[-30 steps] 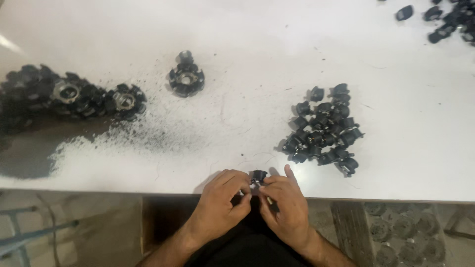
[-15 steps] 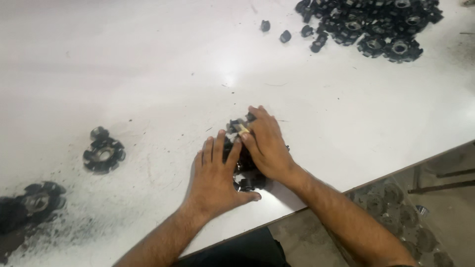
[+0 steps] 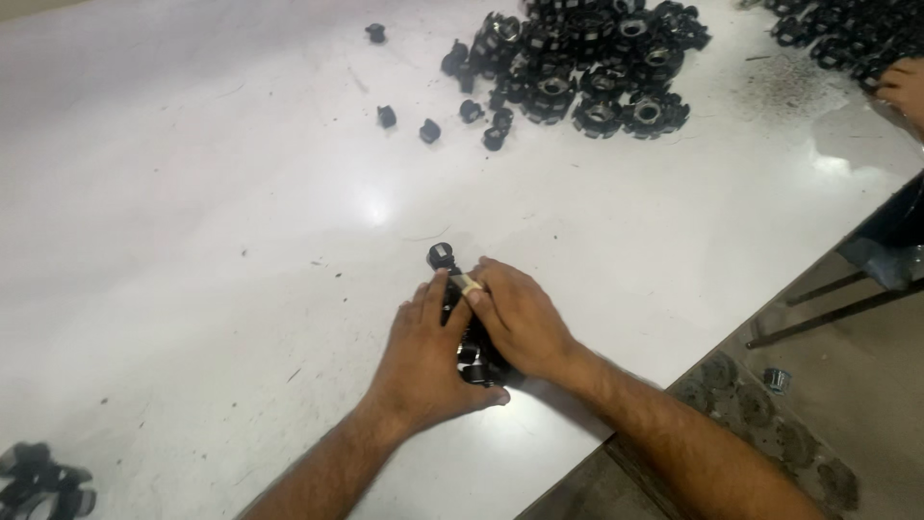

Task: The person assembles omni-directional wheels at a white workbench. They pick up a wheel hub, press and seat black rubber rollers into the hub slots by hand, occasionally using a small hand tool to help fit the rollers, then set the finished wheel aside and take the next hub, gradually building a row of completed wheels.

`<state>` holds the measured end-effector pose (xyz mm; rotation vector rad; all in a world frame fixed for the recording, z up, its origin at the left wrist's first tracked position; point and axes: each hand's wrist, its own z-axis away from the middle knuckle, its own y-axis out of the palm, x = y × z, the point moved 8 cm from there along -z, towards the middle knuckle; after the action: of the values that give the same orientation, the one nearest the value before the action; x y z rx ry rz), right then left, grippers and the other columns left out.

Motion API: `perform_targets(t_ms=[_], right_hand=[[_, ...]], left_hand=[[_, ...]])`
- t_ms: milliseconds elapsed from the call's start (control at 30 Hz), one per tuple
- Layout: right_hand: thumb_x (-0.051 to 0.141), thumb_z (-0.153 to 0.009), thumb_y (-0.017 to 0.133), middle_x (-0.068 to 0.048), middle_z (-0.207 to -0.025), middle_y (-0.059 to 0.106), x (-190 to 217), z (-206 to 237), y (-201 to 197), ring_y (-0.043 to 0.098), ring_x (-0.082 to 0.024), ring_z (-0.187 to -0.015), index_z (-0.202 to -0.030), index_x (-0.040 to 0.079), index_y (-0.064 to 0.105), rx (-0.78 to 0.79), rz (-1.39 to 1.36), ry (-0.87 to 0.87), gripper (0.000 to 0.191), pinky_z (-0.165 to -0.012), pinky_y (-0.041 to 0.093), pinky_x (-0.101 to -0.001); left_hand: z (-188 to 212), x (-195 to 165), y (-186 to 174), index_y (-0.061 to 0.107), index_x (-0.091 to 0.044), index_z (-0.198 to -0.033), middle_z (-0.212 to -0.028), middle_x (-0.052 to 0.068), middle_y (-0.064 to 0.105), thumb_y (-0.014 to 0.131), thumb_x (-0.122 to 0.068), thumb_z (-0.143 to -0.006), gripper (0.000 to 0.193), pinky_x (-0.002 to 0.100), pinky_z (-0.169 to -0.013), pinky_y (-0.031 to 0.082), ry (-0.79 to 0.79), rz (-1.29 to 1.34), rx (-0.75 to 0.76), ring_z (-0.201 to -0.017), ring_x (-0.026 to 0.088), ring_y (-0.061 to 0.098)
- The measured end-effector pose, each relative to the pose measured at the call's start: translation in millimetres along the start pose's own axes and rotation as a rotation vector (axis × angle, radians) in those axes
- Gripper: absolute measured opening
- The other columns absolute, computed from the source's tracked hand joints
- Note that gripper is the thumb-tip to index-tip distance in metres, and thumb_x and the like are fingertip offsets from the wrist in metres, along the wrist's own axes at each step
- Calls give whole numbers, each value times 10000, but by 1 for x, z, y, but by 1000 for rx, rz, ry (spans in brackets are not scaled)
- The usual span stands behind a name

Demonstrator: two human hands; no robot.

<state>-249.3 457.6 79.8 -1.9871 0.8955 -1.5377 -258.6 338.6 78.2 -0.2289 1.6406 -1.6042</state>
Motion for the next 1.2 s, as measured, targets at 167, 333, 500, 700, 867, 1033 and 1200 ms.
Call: perform_targets(t_ms=[167,333,500,700,867,1033,1200], right_hand=[[288,-1052,450,-265,-1316,627,-79,13,-74,608,-432,-1212,-1224,-1,548,-132,98,120,350,-1026,473,-495],[316,-1040,455,-277,-1264,649,-161,2,-141,645,-434,-1158,-1307,23,528,-164,166,317,403,-982,508,-485],[264,-1183,426,-320,-1429,604,-164,6,-222,576,-460,-1123,-1192,-11,507,-515,262,64,287,-944,477,-480],[418,-1010,442,-214,-1369,615,-133,133,-159,715,-287,-1121,-1141,7,507,-462,-414,255,436,-845,649,-393],[343,-997,510,-178,-1432,595,-82,151,-62,594,-347,-1330,-1040,30,604,-220,-125,258,329,-1050,486,-491],[245,-1037,505,-253,-1409,568,-82,136,-85,470,-459,-1409,-1054,11,600,-359,196,171,253,-1121,381,-541],[220,-973,582,-300,-1396,540,-85,110,-64,463,-512,-1362,-1023,0,579,-198,326,40,226,-1106,370,-570]], left_hand=[[-76,-63,10,254,-58,-1571,-1606,336,114,840,-667,-662,1241,637,-1176,142,207,-46,9,-1477,542,119],[-151,-119,14,329,-110,-1569,-1634,304,184,788,-735,-664,1193,626,-1198,214,236,-88,-21,-1477,540,219],[-170,-132,-20,260,-121,-1593,-1641,280,153,702,-678,-763,1093,608,-1188,190,272,-50,-123,-1487,472,224],[-113,-27,-27,248,-51,-1584,-1651,286,124,513,-615,-971,874,598,-1213,99,-90,-63,-209,-1526,464,86],[-136,-91,10,290,-83,-1589,-1668,285,120,475,-568,-985,796,593,-1212,112,207,94,-257,-1529,469,104],[-107,-65,-5,344,-123,-1585,-1683,198,205,443,-506,-1014,694,553,-1246,146,168,183,-232,-1549,393,180],[72,52,-3,396,-129,-1540,-1664,148,206,510,-500,-989,674,522,-1232,82,39,-86,-53,-1544,344,126]])
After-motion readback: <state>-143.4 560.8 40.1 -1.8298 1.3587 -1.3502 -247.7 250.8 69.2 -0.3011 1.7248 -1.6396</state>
